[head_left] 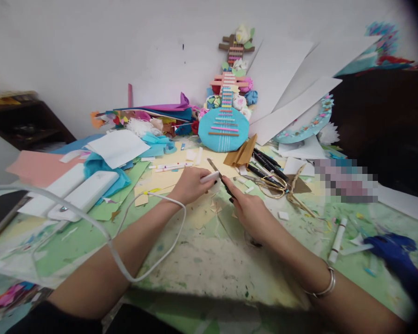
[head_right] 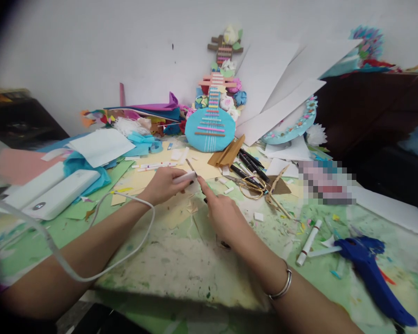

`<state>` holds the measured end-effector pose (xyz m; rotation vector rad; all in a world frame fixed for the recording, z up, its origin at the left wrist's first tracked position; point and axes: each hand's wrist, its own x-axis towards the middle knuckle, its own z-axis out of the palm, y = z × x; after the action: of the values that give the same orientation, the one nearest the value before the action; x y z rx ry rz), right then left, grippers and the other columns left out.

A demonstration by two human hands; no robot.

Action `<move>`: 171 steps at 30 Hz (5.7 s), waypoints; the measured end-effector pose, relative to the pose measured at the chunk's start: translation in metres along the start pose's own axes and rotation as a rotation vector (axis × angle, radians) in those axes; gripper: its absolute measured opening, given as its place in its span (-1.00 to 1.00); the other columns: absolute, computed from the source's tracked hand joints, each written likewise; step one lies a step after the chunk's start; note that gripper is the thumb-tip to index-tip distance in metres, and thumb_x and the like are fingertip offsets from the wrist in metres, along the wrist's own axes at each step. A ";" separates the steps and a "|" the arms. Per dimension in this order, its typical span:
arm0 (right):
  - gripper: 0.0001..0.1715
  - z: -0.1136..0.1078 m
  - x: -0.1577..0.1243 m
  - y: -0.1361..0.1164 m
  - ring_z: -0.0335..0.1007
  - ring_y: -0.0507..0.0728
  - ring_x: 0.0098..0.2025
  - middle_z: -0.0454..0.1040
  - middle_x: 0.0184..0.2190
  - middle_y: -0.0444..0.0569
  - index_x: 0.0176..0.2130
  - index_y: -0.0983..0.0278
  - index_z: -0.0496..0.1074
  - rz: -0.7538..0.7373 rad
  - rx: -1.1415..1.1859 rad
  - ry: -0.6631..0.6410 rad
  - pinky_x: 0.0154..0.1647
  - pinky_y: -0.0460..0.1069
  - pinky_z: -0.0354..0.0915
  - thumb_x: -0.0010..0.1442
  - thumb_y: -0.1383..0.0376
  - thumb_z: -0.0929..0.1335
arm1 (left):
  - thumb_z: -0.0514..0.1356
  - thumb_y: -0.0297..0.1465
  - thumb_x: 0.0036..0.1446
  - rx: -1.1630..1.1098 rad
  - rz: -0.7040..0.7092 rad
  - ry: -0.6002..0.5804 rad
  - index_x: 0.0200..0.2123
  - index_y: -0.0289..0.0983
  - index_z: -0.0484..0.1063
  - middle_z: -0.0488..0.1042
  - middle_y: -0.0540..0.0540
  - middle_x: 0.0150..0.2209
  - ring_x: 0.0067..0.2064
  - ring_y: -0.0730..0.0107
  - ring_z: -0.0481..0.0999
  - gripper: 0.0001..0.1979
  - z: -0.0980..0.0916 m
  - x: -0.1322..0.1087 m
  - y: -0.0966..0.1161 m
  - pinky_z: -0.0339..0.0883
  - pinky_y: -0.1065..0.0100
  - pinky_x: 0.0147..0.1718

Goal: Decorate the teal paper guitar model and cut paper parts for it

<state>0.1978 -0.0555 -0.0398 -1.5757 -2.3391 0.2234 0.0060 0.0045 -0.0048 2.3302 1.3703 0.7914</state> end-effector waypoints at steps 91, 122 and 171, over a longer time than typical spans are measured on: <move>-0.09 -0.020 -0.007 -0.009 0.35 0.14 -0.46 0.42 -0.43 -0.01 0.33 -0.01 -0.44 0.117 -0.191 -0.328 -0.48 -0.06 0.04 0.19 0.47 0.12 | 0.12 -0.40 -0.03 -0.084 -0.103 0.028 -0.60 -0.33 0.49 0.45 0.01 -0.69 -0.60 0.47 0.42 -0.79 0.002 0.005 -0.007 0.23 0.45 -0.50; 0.00 -0.028 -0.018 -0.005 0.23 0.02 -0.58 0.39 -0.49 -0.06 0.33 -0.01 -0.27 0.152 -0.191 -0.390 -0.51 -0.08 -0.04 0.08 0.49 0.23 | 0.16 -0.37 -0.04 -0.181 -0.213 0.059 -0.60 -0.33 0.48 0.47 -0.02 -0.68 -0.60 0.41 0.49 -0.80 0.001 0.007 -0.016 0.31 0.46 -0.56; -0.90 -0.034 0.027 0.096 0.36 0.25 -0.15 0.46 -0.27 0.16 -0.40 0.34 0.42 0.339 -0.285 0.094 -0.26 0.01 0.14 0.12 0.33 0.34 | 0.41 -0.38 -0.24 -1.200 -0.230 0.098 -0.40 -0.40 0.48 0.51 -0.07 -0.55 -0.64 0.52 0.45 -0.70 -0.012 0.001 -0.003 0.23 0.57 -0.70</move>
<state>0.2842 0.0046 -0.0318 -2.0677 -2.0927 -0.1153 -0.0030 0.0072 0.0031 1.1869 0.7699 1.1987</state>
